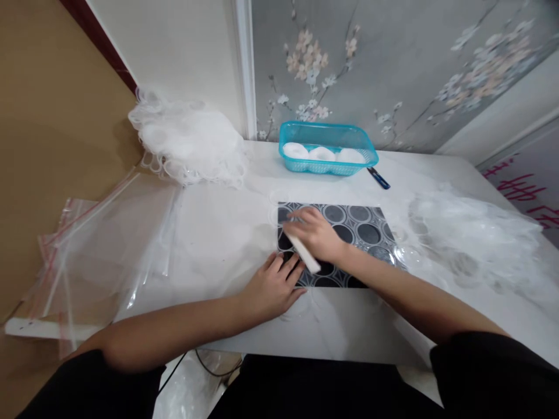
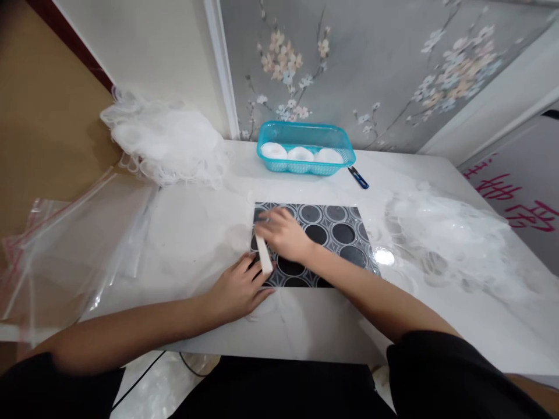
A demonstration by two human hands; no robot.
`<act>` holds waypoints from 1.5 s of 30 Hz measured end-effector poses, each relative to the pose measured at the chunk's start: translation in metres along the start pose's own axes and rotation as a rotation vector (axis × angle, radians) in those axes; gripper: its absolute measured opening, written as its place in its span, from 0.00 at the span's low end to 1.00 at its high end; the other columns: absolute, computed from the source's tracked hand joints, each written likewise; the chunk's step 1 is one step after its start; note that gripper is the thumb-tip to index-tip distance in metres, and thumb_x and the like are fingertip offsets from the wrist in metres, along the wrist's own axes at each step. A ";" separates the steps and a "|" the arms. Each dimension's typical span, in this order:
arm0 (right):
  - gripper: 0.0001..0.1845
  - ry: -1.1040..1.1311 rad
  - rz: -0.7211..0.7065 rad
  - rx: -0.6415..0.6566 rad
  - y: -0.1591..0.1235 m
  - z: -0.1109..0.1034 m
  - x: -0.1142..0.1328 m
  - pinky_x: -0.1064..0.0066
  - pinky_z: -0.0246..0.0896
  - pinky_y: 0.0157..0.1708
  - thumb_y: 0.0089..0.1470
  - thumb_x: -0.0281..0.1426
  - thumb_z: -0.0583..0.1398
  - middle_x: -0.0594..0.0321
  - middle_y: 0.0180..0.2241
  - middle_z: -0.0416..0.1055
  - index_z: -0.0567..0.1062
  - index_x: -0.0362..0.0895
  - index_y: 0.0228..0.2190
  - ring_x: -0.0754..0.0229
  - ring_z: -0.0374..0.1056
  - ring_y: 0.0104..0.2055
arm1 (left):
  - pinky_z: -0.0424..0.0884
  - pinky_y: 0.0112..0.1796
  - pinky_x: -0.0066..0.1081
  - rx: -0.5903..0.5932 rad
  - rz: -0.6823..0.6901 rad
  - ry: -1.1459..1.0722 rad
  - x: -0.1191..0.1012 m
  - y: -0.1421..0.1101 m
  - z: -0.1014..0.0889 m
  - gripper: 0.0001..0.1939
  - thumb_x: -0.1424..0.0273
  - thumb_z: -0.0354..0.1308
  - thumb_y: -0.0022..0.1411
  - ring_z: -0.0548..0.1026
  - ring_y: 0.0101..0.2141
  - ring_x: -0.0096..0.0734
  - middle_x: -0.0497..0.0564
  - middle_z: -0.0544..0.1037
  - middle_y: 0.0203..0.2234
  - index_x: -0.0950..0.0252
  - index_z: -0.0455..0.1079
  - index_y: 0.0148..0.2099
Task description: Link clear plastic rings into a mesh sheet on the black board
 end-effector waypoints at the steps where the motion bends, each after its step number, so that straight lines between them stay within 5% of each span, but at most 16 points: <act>1: 0.10 -0.040 0.081 -0.113 0.008 -0.010 -0.013 0.57 0.61 0.46 0.58 0.25 0.54 0.61 0.36 0.77 0.75 0.45 0.36 0.52 0.68 0.48 | 0.60 0.53 0.43 -0.004 0.000 0.009 0.000 0.000 0.000 0.25 0.56 0.49 0.66 0.68 0.49 0.46 0.57 0.71 0.52 0.70 0.66 0.56; 4: 0.09 -0.094 0.355 -0.409 0.007 -0.038 -0.039 0.58 0.62 0.45 0.59 0.27 0.55 0.62 0.36 0.77 0.75 0.47 0.36 0.54 0.68 0.45 | 0.62 0.51 0.42 -0.017 0.012 0.024 0.002 -0.001 -0.003 0.25 0.56 0.49 0.66 0.69 0.48 0.46 0.56 0.70 0.54 0.69 0.66 0.56; 8: 0.09 0.023 0.446 -0.344 -0.032 -0.046 -0.035 0.58 0.63 0.44 0.59 0.29 0.55 0.62 0.35 0.77 0.76 0.48 0.35 0.54 0.69 0.44 | 0.63 0.50 0.43 -0.013 0.042 0.035 0.002 0.000 -0.008 0.24 0.56 0.47 0.67 0.70 0.46 0.44 0.56 0.71 0.53 0.68 0.67 0.55; 12: 0.11 0.125 0.710 -0.412 -0.055 -0.069 -0.055 0.64 0.66 0.37 0.59 0.33 0.55 0.60 0.36 0.77 0.77 0.46 0.33 0.55 0.70 0.41 | 0.65 0.49 0.42 -0.005 0.044 0.063 -0.001 0.003 -0.009 0.23 0.57 0.46 0.68 0.71 0.45 0.43 0.55 0.71 0.53 0.67 0.68 0.55; 15: 0.11 0.055 0.695 -0.602 -0.039 -0.101 -0.068 0.65 0.65 0.38 0.59 0.35 0.56 0.58 0.36 0.77 0.78 0.44 0.33 0.55 0.68 0.43 | 0.66 0.48 0.42 -0.001 0.040 0.080 -0.002 0.003 -0.010 0.23 0.58 0.47 0.68 0.72 0.45 0.43 0.57 0.71 0.53 0.67 0.67 0.56; 17: 0.10 0.018 0.581 -0.609 -0.026 -0.108 -0.064 0.61 0.62 0.46 0.58 0.33 0.56 0.58 0.36 0.77 0.78 0.44 0.33 0.55 0.67 0.44 | 0.66 0.48 0.42 -0.008 0.039 0.090 -0.003 0.003 -0.013 0.22 0.59 0.48 0.67 0.72 0.44 0.43 0.57 0.72 0.52 0.68 0.68 0.55; 20: 0.09 0.151 0.483 -0.303 -0.028 -0.079 -0.046 0.57 0.62 0.47 0.56 0.30 0.56 0.59 0.35 0.77 0.78 0.45 0.31 0.53 0.68 0.43 | 0.64 0.49 0.42 -0.014 0.056 0.128 -0.006 0.010 -0.022 0.21 0.59 0.48 0.67 0.72 0.43 0.41 0.56 0.74 0.49 0.67 0.70 0.52; 22: 0.09 0.332 0.561 -0.128 -0.047 -0.048 -0.033 0.59 0.65 0.44 0.56 0.29 0.57 0.59 0.34 0.77 0.78 0.45 0.30 0.54 0.71 0.41 | 0.63 0.50 0.42 0.002 0.072 0.137 -0.009 0.018 -0.025 0.22 0.57 0.46 0.68 0.72 0.43 0.41 0.56 0.74 0.49 0.67 0.70 0.52; 26: 0.08 0.470 0.692 -0.080 -0.080 -0.011 -0.021 0.56 0.63 0.49 0.55 0.32 0.58 0.61 0.34 0.78 0.78 0.48 0.29 0.52 0.71 0.45 | 0.61 0.53 0.43 0.056 0.065 0.140 -0.015 0.034 -0.015 0.33 0.49 0.44 0.66 0.69 0.50 0.48 0.63 0.70 0.53 0.74 0.67 0.55; 32: 0.08 0.450 0.705 -0.055 -0.085 -0.007 -0.024 0.51 0.59 0.52 0.55 0.34 0.59 0.62 0.36 0.78 0.79 0.49 0.31 0.48 0.67 0.51 | 0.57 0.56 0.45 0.081 -0.036 0.193 -0.011 0.036 0.009 0.39 0.45 0.42 0.64 0.65 0.55 0.54 0.68 0.68 0.54 0.77 0.65 0.57; 45: 0.09 0.375 0.637 -0.033 -0.087 -0.008 -0.016 0.51 0.59 0.53 0.57 0.33 0.57 0.61 0.39 0.78 0.78 0.49 0.34 0.48 0.64 0.54 | 0.53 0.58 0.49 0.094 -0.093 0.188 -0.012 0.035 0.007 0.39 0.44 0.43 0.63 0.64 0.56 0.58 0.64 0.68 0.55 0.72 0.65 0.59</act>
Point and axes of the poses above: each hand's wrist, its own y-axis towards the middle knuckle, its own z-axis out of the palm, x = y × z, the point moved 5 cm from there along y, towards the middle knuckle
